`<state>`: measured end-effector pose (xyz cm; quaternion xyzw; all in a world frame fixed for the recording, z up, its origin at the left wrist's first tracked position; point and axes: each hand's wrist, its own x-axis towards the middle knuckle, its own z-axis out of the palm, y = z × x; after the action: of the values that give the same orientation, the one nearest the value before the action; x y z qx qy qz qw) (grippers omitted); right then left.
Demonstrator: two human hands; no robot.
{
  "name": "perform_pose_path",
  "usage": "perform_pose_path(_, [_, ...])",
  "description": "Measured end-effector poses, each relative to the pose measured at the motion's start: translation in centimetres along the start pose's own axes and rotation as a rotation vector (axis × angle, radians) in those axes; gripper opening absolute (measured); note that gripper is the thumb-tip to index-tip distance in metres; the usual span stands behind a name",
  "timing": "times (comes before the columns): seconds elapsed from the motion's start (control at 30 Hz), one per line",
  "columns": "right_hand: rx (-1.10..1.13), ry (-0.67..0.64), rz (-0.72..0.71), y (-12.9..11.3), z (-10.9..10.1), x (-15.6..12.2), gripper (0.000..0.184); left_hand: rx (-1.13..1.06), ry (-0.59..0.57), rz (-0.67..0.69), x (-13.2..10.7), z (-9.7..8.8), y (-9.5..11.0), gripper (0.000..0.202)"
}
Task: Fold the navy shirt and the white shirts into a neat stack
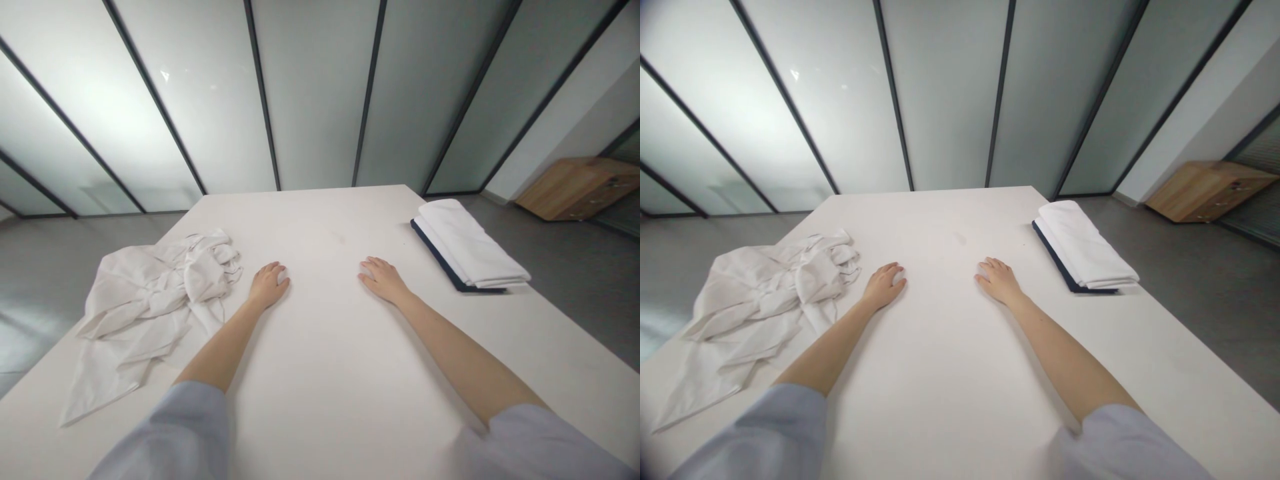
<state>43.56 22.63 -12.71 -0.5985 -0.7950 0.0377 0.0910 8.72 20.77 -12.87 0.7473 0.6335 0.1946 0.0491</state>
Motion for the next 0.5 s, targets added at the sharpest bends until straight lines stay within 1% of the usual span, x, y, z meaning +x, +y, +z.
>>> perform_pose_path(0.17, [-0.020,0.027,-0.022,0.0,0.1,-0.1,0.046,0.025,-0.066,0.005,-0.2,-0.8,0.6,0.042])
perform_pose_path(0.27, [-0.031,0.055,-0.029,0.2,0.4,0.0,0.046,0.068,-0.099,0.010,0.1,-2.4,0.4,0.046])
perform_pose_path(0.33, [-0.034,0.068,-0.033,0.3,0.7,0.1,0.047,0.112,-0.051,-0.027,0.4,-4.3,-0.3,0.046])
perform_pose_path(0.4, [-0.035,0.075,-0.041,0.6,1.0,0.2,0.047,0.177,0.063,-0.085,0.6,-6.7,-1.8,0.043])
perform_pose_path(0.47, [-0.033,0.080,-0.050,0.7,1.1,0.3,0.047,0.260,0.176,-0.184,0.6,-9.3,-4.1,0.045])
perform_pose_path(0.5, [-0.033,0.081,-0.053,0.8,1.2,0.3,0.047,0.303,0.210,-0.260,0.4,-10.4,-5.4,0.052])
